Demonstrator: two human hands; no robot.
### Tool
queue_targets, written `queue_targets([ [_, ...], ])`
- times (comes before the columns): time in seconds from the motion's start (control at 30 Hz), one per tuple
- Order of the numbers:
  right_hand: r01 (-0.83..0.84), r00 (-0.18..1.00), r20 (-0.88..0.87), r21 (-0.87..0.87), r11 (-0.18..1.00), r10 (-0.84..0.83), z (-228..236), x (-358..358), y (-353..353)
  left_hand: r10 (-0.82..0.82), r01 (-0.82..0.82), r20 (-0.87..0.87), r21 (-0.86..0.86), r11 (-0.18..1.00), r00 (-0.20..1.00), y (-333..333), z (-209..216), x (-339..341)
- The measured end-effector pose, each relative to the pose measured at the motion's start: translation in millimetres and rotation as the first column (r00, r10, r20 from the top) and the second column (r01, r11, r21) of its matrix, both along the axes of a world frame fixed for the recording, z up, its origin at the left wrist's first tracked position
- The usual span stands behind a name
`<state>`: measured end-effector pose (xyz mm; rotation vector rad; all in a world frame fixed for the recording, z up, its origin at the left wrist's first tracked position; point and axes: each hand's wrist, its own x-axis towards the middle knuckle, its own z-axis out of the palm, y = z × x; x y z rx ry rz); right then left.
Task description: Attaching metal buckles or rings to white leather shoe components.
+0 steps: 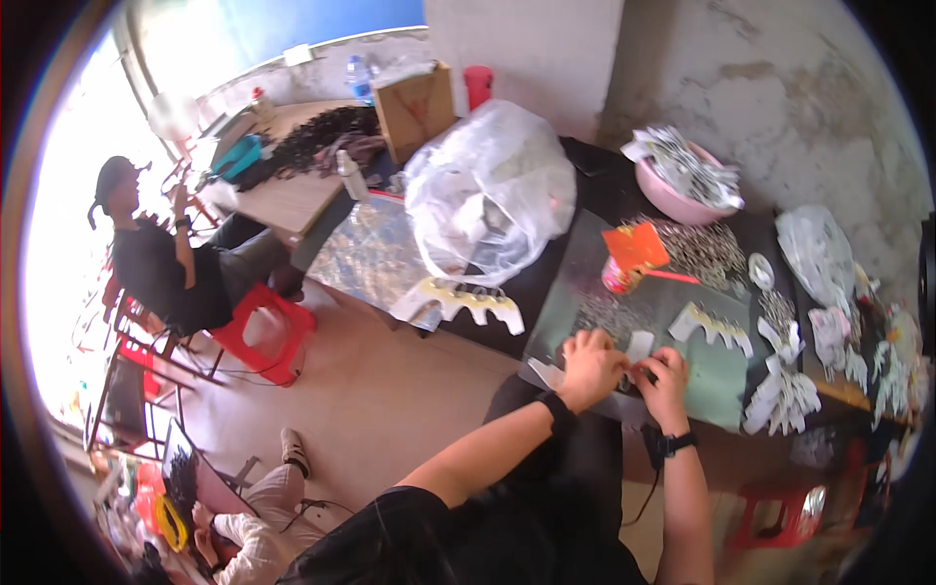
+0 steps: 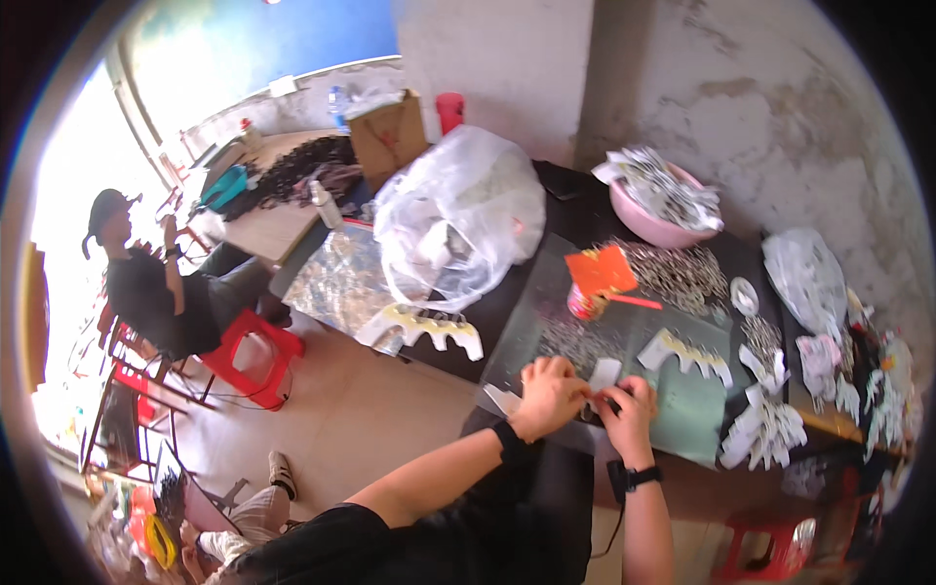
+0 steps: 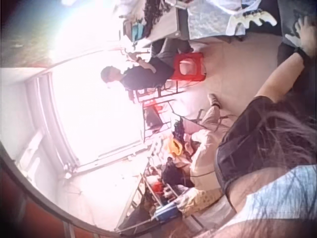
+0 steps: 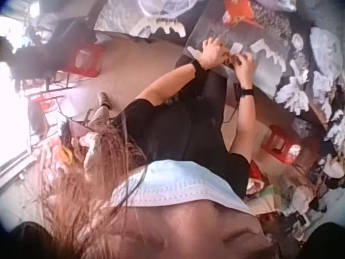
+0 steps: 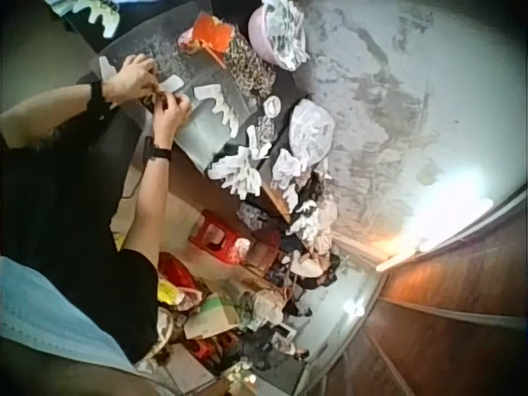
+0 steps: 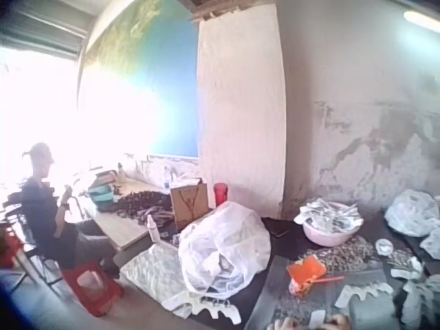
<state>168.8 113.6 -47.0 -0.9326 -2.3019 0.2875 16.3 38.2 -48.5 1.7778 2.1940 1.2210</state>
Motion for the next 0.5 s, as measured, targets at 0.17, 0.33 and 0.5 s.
queue_targets([
  [0.17,-0.019,0.999,-0.039,-0.002,1.000,0.019,-1.5,-10.5,5.3,0.019,-0.019,-0.019,0.027,0.999,1.000,4.9,-7.2,-10.8],
  [0.33,0.041,0.999,-0.030,-0.099,0.994,-0.044,-1.6,-9.3,4.1,-0.017,0.017,-0.033,0.007,1.000,0.999,8.1,0.3,-10.6],
  [0.5,0.047,0.998,-0.026,-0.131,0.990,-0.050,-0.7,-8.5,-0.6,-0.045,0.042,-0.035,-0.069,0.997,0.998,3.7,3.7,-9.3],
])
